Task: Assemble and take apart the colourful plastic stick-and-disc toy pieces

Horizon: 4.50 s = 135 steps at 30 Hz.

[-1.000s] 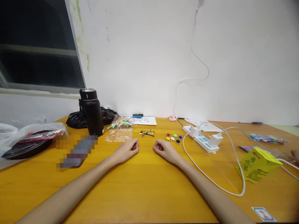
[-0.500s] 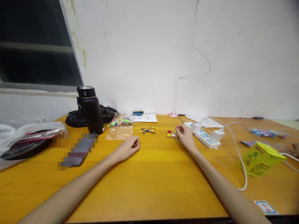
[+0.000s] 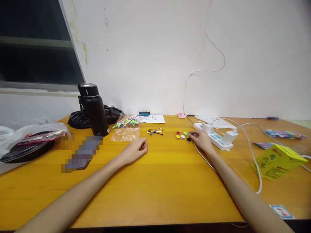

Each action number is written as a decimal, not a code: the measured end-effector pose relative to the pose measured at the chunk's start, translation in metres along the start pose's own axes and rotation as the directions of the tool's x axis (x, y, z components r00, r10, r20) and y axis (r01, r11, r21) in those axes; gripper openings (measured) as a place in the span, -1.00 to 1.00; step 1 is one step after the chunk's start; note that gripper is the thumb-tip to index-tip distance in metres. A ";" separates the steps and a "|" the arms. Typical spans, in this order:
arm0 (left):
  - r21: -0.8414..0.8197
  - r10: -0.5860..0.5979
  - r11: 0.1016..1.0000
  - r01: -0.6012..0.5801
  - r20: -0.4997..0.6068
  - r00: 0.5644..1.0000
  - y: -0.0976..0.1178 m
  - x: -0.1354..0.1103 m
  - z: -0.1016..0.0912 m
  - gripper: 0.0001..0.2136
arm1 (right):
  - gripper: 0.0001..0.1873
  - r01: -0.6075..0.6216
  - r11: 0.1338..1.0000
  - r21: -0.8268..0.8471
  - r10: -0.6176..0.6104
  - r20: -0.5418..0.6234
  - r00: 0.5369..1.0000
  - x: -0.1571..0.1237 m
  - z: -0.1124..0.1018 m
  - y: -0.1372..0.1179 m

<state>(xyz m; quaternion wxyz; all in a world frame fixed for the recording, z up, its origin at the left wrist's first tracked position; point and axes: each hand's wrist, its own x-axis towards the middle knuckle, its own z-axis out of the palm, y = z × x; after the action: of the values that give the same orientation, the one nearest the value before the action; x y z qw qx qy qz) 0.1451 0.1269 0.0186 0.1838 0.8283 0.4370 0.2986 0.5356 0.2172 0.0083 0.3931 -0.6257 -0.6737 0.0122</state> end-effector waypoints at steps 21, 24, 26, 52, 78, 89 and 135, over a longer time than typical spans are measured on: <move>0.087 0.019 0.996 -0.016 -0.029 0.999 -0.002 -0.001 0.005 -0.95 | -0.77 0.270 0.718 0.641 -0.646 0.471 0.600 -0.090 0.012 -0.165; 0.192 0.008 0.981 0.004 -0.064 0.998 -0.001 0.004 0.005 -0.96 | -0.78 0.288 0.708 0.645 -0.663 0.467 0.585 -0.097 0.017 -0.167; 0.250 0.000 0.968 0.024 -0.094 0.996 0.000 0.012 0.005 -0.98 | -0.71 0.262 0.717 0.646 -0.641 0.464 0.611 -0.095 0.018 -0.165; 0.136 0.090 0.988 -0.075 -0.104 0.990 0.031 0.000 0.001 -0.82 | -0.72 0.250 0.800 0.545 -0.379 0.136 0.915 -0.066 0.008 -0.142; -0.466 -0.036 0.881 0.083 0.108 0.993 0.032 -0.002 0.006 -0.81 | -0.67 -0.571 0.262 0.778 -0.063 0.604 0.794 -0.059 0.007 -0.145; -0.669 -0.272 0.725 0.162 -0.062 0.960 0.028 0.004 0.016 -0.65 | -0.55 -0.303 0.604 0.737 -0.323 0.574 0.752 -0.079 0.019 -0.156; -0.573 -0.033 0.819 -0.039 -0.116 0.993 0.048 -0.005 0.011 -0.82 | -0.70 0.591 0.738 0.324 -0.670 0.258 0.696 -0.080 0.004 -0.150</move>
<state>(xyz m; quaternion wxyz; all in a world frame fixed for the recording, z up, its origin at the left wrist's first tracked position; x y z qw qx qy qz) 0.1796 0.0959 0.0356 0.3973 0.7157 0.3358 0.4660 0.4012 0.1187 0.0404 0.3088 -0.2948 -0.9021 0.0627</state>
